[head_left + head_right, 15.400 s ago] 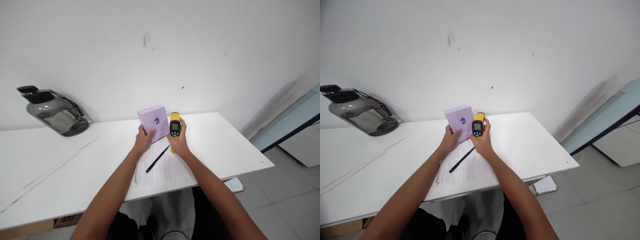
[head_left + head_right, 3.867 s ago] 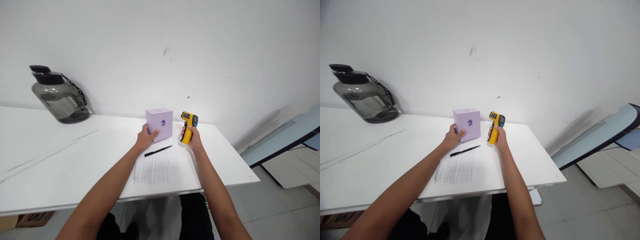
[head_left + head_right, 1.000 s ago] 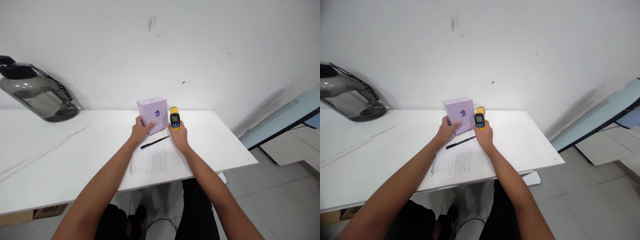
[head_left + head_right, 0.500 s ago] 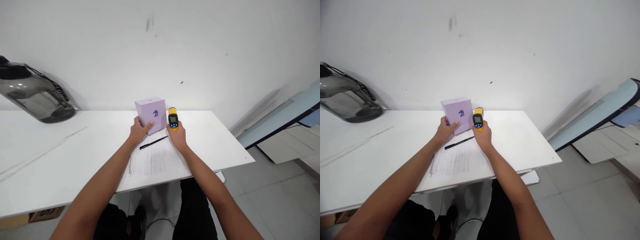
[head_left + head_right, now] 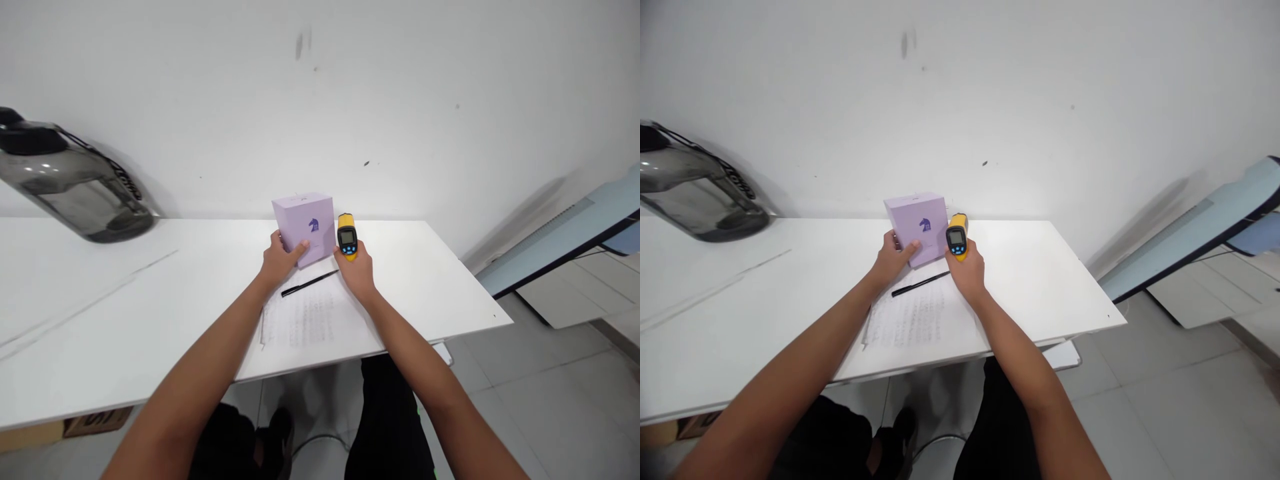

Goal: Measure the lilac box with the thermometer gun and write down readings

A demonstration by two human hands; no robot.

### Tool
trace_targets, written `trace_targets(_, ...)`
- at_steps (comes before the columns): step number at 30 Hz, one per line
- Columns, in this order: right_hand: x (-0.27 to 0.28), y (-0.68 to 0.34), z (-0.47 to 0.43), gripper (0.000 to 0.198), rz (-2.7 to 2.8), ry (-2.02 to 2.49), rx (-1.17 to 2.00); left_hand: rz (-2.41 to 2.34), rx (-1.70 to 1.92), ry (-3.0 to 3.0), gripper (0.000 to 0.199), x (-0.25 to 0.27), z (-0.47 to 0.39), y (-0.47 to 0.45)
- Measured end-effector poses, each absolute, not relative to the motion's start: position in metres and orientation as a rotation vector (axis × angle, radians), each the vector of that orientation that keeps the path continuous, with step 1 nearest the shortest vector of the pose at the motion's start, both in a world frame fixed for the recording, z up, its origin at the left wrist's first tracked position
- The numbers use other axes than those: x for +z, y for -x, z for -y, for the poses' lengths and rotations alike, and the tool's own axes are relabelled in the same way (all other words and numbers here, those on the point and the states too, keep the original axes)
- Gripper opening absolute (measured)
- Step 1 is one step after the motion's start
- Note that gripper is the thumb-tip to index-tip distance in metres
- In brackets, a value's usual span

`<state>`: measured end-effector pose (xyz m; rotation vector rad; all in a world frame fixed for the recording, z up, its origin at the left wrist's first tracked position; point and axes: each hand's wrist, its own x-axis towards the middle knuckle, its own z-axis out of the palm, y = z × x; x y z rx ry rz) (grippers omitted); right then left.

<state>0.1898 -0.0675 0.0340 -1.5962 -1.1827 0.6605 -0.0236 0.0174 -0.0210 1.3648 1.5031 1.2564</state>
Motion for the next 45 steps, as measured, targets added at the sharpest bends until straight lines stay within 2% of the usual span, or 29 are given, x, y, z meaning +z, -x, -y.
trace_targets(12,0.033,-0.189,0.068,0.038,1.178,1.574,0.671,-1.531,1.221,-1.39,0.091,-0.013,-0.013,0.021)
trace_targets(26,0.034,-0.188,0.071,0.04,1.197,1.57,0.658,-1.5,1.193,-1.373,0.095,-0.008,-0.007,0.021)
trace_targets(32,0.026,-0.196,0.062,0.055,1.311,1.452,0.683,-1.523,1.204,-1.389,0.094,-0.011,-0.012,0.021)
trace_targets(35,0.024,-0.21,0.054,0.073,1.393,1.371,0.692,-1.529,1.196,-1.401,0.093,-0.013,-0.014,0.022)
trace_targets(38,0.029,-0.227,0.052,0.09,1.424,1.555,0.659,-1.526,1.189,-1.399,0.092,-0.013,-0.014,0.023)
trace_targets(40,0.036,-0.234,0.054,0.087,1.455,1.774,0.577,-1.519,1.187,-1.395,0.092,-0.012,-0.013,0.023)
trace_targets(45,0.049,-0.233,0.057,0.057,1.634,2.153,0.322,-1.518,1.182,-1.385,0.094,-0.01,-0.011,0.022)
